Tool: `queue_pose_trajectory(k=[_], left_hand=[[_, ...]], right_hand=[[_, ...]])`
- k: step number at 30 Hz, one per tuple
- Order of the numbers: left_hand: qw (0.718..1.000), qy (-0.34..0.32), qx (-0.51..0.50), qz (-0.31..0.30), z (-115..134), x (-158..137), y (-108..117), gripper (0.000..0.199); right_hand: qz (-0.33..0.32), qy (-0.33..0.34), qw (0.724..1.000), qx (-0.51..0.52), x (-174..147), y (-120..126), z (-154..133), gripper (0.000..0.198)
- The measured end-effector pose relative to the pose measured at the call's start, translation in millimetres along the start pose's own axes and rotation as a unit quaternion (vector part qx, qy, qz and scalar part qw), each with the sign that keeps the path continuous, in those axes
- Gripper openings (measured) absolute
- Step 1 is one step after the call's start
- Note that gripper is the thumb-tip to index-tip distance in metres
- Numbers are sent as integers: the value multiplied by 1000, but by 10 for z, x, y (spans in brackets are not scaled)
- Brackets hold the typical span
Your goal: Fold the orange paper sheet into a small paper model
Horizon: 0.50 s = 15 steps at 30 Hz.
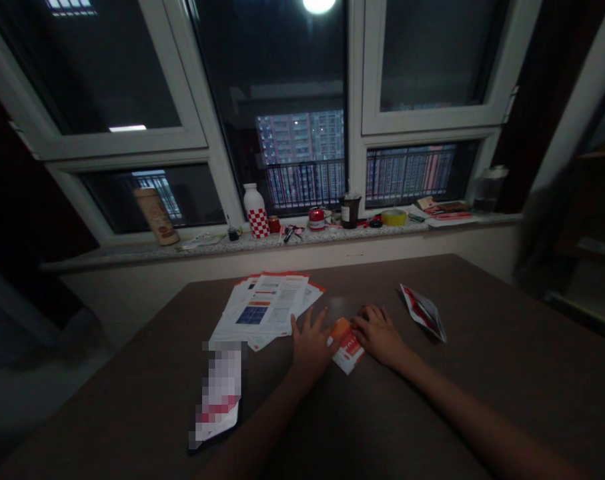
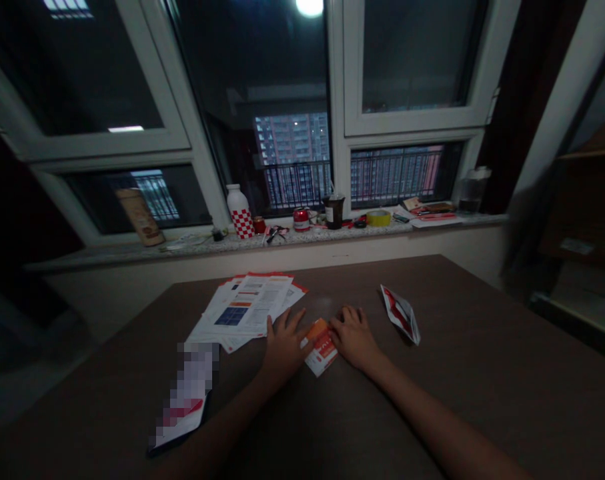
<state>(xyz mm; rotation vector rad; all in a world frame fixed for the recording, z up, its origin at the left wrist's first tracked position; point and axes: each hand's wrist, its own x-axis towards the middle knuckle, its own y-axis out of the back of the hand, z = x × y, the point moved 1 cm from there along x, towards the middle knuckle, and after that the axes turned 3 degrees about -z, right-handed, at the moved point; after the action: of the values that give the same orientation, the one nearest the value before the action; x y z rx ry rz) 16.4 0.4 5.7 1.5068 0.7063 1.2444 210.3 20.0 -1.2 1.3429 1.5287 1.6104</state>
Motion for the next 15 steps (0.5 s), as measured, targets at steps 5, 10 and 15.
queue_pose_trajectory(k=[5, 10, 15], left_hand=[[1000, -18, 10, 18, -3, -48, 41, 34], [1000, -26, -3, 0, -54, -80, 28, 39], [1000, -8, -11, -24, -88, -21, 55, 32]], right_hand=[[3, -3, 1000, -18, -3, 19, 5, 24], [-6, 0, 1000, -23, -60, 55, 6, 29], [-37, 2, 999, -16, -109, 65, 48, 35]])
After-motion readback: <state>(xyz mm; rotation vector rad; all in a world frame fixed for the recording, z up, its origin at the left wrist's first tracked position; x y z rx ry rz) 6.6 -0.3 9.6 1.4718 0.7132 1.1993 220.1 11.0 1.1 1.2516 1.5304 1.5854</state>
